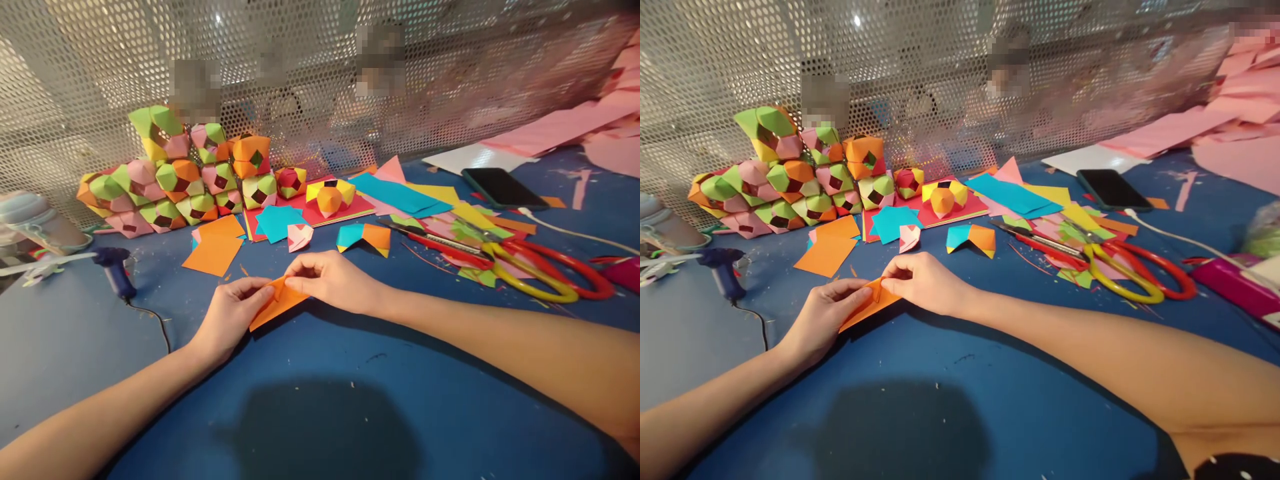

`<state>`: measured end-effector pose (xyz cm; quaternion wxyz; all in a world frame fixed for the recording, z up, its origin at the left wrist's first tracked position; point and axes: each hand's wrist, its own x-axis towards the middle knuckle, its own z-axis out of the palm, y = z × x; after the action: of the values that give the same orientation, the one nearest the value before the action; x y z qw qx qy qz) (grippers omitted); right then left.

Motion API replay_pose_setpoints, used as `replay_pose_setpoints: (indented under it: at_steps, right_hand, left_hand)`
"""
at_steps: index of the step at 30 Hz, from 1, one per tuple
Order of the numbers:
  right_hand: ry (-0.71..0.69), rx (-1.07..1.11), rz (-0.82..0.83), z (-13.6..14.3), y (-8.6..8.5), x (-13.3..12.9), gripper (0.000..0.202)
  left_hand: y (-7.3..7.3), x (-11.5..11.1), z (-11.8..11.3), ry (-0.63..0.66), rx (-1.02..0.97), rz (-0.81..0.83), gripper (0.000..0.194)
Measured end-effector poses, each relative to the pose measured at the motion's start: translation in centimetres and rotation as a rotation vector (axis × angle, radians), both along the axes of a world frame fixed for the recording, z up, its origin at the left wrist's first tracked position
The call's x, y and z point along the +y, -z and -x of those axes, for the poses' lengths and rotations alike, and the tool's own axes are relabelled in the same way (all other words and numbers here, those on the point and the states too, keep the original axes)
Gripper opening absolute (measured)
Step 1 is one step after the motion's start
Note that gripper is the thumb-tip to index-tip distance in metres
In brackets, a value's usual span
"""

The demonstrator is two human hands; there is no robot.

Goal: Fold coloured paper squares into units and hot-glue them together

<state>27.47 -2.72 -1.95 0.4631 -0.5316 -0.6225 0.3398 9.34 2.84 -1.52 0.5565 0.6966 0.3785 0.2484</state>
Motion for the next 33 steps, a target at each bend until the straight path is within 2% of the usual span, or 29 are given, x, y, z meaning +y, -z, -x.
replay_pose_setpoints:
  at_steps: [10,15,20,27,33]
  right_hand:
    - [0.027,0.042,0.104,0.2,-0.3,-0.2,0.013]
    - [-0.004,0.05,0.129,-0.1,-0.4,-0.1,0.016]
    - [-0.022,0.028,0.106,0.0,-0.7,-0.2,0.018]
    - [0.008,-0.143,0.046,0.4,-1.3,-0.9,0.013]
    - [-0.026,-0.283,-0.047,0.3,-1.7,-1.2,0.013]
  left_hand:
    - [-0.4,-0.2,-0.2,0.056,0.081,0.038,0.026]
    - [-0.2,-0.2,-0.2,0.035,0.042,0.09,0.025]
    - [0.0,-0.3,-0.1,0.01,0.067,0.048,0.023]
    - [-0.2,-0.6,0.0,0.03,0.108,-0.035,0.022]
    - [-0.3,-0.8,0.0,0.04,0.125,-0.099,0.021]
